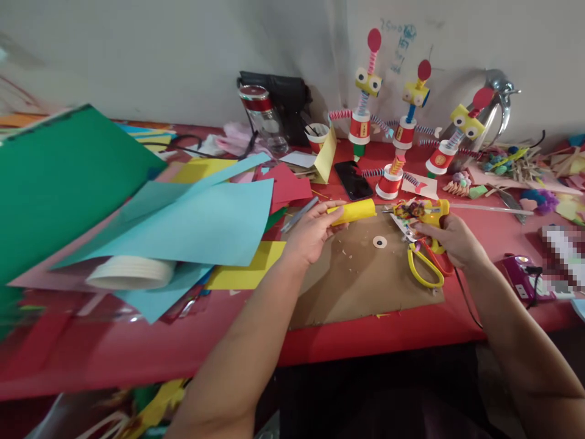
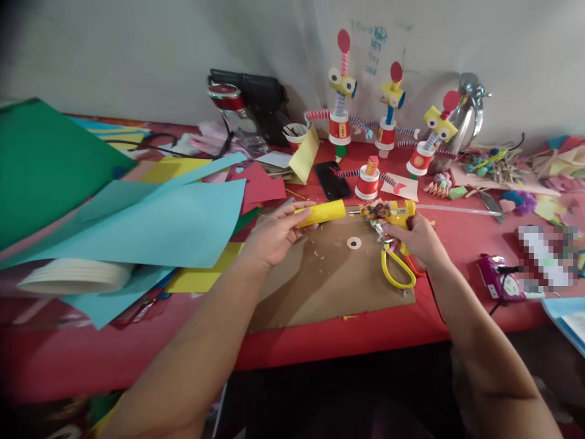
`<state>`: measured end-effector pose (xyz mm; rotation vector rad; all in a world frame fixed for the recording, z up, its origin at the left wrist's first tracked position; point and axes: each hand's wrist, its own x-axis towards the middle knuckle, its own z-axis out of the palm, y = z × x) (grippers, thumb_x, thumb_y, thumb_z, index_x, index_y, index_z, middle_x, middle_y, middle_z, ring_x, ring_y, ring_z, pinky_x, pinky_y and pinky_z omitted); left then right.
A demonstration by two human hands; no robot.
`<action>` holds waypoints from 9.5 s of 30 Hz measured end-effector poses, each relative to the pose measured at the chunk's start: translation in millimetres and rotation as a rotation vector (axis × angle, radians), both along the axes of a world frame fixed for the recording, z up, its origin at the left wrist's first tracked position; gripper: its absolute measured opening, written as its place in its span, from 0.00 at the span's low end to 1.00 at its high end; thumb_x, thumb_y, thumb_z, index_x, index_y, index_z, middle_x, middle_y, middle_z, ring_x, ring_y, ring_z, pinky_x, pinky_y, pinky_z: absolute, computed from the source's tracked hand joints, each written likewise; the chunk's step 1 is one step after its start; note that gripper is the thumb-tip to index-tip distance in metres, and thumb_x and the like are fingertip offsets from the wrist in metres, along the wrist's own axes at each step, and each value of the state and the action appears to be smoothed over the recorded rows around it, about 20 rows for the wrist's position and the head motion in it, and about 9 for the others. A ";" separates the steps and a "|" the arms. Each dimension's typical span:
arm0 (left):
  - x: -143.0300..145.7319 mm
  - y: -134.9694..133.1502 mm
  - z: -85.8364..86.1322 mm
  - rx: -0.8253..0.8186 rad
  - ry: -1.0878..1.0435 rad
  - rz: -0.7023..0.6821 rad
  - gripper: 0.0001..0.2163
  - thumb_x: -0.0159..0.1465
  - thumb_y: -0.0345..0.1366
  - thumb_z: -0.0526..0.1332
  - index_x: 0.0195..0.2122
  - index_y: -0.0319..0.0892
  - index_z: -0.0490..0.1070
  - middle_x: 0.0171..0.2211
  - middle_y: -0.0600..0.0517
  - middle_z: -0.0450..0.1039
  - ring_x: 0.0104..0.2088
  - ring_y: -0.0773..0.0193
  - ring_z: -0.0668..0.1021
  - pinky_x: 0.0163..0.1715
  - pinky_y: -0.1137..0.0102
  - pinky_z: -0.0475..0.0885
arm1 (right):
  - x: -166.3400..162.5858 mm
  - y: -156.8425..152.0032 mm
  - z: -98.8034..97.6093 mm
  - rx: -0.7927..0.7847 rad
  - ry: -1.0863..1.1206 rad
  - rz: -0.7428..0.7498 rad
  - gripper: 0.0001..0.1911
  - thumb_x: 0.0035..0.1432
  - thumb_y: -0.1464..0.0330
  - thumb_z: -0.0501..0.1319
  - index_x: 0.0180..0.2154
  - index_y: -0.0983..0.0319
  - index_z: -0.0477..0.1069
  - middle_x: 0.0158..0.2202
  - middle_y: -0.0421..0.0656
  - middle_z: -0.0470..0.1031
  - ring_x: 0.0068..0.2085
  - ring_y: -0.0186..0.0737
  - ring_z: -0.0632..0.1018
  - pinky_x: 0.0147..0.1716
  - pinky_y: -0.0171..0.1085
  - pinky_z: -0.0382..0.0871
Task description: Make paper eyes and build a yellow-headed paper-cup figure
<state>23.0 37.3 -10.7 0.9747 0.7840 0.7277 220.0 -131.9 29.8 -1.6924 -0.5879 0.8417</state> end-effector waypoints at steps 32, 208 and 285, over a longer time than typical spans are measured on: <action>-0.5 -3.4 -2.4 0.126 -0.027 -0.034 0.20 0.42 0.29 0.74 0.38 0.43 0.77 0.38 0.53 0.77 0.38 0.65 0.77 0.38 0.72 0.71 | -19.7 -5.1 -36.3 0.224 -0.149 0.109 0.24 0.50 0.45 0.69 0.35 0.60 0.79 0.36 0.47 0.81 0.36 0.43 0.81 0.30 0.38 0.74; 12.2 -20.6 -1.3 -0.149 -0.015 0.052 0.07 0.62 0.30 0.66 0.39 0.41 0.83 0.46 0.45 0.81 0.43 0.61 0.83 0.43 0.68 0.81 | -40.8 -7.6 -57.3 0.168 -0.665 0.251 0.13 0.66 0.56 0.58 0.39 0.59 0.72 0.36 0.47 0.77 0.39 0.47 0.80 0.39 0.42 0.75; 11.4 -19.8 -4.7 -0.123 -0.004 0.040 0.06 0.55 0.33 0.72 0.35 0.42 0.83 0.45 0.45 0.81 0.44 0.57 0.83 0.41 0.66 0.82 | -43.4 -5.7 -53.1 0.101 -0.674 0.270 0.16 0.64 0.55 0.59 0.42 0.59 0.76 0.38 0.46 0.79 0.37 0.46 0.80 0.39 0.44 0.74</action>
